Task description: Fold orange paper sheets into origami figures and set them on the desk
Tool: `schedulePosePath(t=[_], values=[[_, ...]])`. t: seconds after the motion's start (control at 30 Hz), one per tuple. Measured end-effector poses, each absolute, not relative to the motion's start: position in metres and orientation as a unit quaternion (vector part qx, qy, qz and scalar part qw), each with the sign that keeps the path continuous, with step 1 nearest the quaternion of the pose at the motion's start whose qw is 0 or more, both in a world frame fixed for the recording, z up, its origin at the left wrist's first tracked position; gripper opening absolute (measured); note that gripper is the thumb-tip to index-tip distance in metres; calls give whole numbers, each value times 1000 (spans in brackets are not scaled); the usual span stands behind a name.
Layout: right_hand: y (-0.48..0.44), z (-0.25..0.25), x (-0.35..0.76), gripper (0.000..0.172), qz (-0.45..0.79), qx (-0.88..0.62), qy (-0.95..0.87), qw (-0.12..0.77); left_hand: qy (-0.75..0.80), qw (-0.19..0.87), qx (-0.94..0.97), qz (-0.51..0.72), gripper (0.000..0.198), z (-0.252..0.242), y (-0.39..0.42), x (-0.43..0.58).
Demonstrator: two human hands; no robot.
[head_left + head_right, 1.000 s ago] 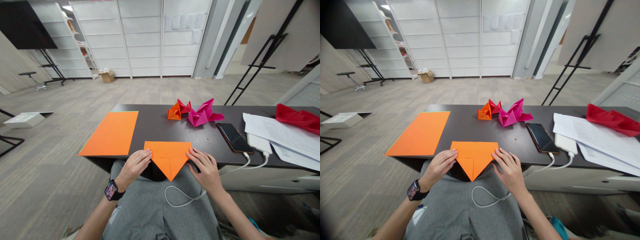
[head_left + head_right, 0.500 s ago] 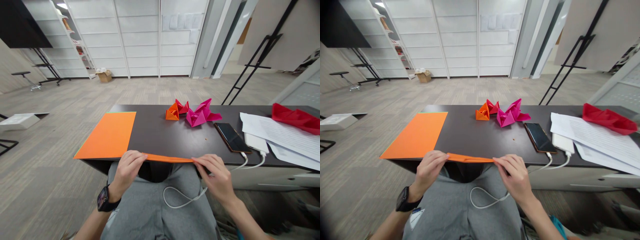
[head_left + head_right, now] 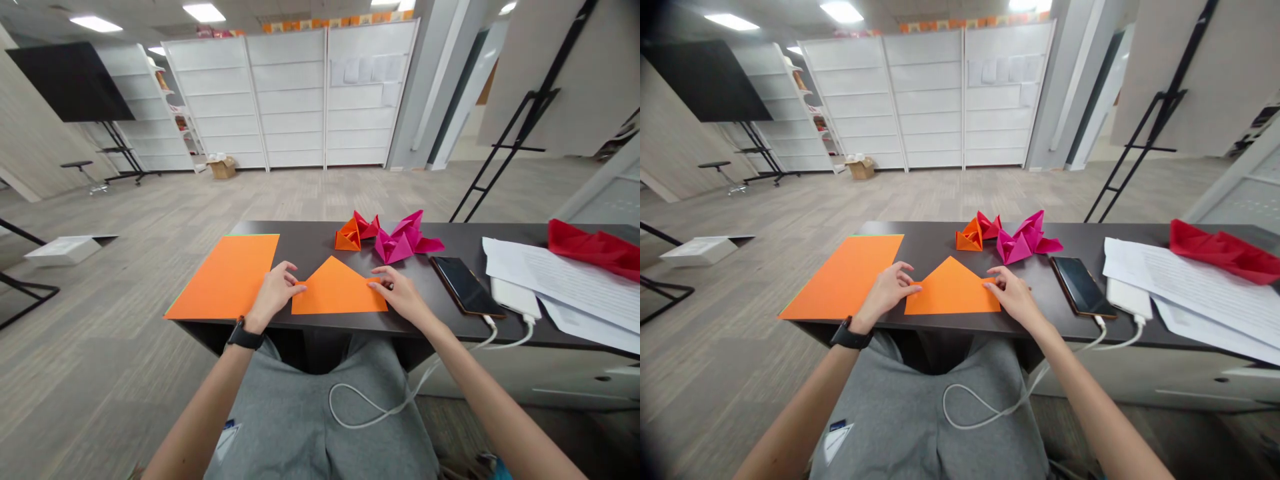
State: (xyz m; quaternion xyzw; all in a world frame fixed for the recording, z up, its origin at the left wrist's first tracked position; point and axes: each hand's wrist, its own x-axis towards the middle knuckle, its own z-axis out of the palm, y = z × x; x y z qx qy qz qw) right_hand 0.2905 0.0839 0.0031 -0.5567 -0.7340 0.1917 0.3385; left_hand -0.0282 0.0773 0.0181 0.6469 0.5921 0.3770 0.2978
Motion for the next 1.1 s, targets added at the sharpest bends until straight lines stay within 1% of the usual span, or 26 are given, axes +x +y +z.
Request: schedulePosePath(t=[0.1,0.23,0.33,0.4,0.47,0.53,0.67,0.73,0.8,0.87,1.03,1.1], values=[[81,-4,290,29,143,-551,-756,323,591,282,653,381,37,13,71,-24],[78,-4,288,36,57,-516,-792,323,601,240,669,366,34,8,69,-24],[75,-1,286,29,-2,-482,-835,264,581,128,722,353,28,8,69,-25],[71,2,285,31,-25,-471,-857,210,533,51,781,322,21,11,64,-22],[66,7,283,38,-35,-468,-867,168,471,10,840,269,24,15,54,-16],[59,13,282,45,-45,-468,-871,141,428,-4,875,225,32,17,43,-8],[45,18,280,50,-58,-474,-869,129,417,-4,890,182,37,9,23,2],[38,16,281,49,-51,-477,-866,140,422,-2,889,177,42,3,19,1],[33,12,283,44,-43,-475,-866,152,418,-4,892,174,46,-1,18,-2],[30,9,285,44,-40,-471,-868,156,411,-13,894,176,46,-2,18,-4],[28,10,294,61,-28,-438,-887,145,416,-47,884,209,40,2,13,-3],[28,12,297,65,-22,-417,-896,147,418,-55,877,228,38,2,10,-5]])
